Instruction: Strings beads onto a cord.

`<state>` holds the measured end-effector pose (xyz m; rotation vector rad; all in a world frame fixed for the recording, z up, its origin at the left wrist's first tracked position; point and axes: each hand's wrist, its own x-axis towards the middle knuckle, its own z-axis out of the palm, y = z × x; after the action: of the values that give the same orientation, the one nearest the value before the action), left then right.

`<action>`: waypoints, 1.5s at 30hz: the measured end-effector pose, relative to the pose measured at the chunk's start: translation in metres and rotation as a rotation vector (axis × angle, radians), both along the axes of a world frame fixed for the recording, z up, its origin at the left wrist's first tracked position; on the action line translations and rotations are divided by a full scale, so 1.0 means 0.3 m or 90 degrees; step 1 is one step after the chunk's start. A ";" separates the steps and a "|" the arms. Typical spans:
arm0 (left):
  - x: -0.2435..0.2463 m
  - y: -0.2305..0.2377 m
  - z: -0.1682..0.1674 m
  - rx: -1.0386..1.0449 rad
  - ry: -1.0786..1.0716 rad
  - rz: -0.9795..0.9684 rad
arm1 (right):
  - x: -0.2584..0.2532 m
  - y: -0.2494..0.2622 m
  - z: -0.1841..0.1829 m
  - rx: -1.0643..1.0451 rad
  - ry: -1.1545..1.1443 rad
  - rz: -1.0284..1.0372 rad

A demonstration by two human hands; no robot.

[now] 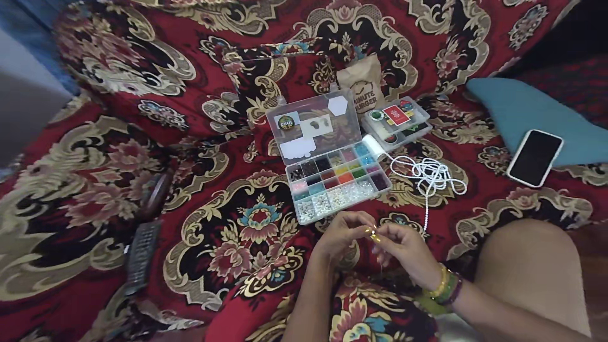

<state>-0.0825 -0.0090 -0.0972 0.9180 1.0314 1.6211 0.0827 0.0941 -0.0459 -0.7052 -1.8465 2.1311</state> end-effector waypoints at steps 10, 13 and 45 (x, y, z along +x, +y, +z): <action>0.004 0.010 0.014 0.009 0.102 0.101 | 0.005 0.044 -0.019 -0.018 -0.059 0.099; -0.021 -0.020 0.084 0.044 0.061 0.202 | 0.038 0.087 -0.062 0.054 -0.103 0.229; -0.317 -0.503 0.203 0.493 -0.318 0.828 | 0.162 0.755 0.288 0.741 -0.112 -0.143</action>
<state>-0.1775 -0.1600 -0.0363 0.1178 0.5863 3.2592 0.1312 0.3206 0.0406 -0.7125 -2.4568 0.6076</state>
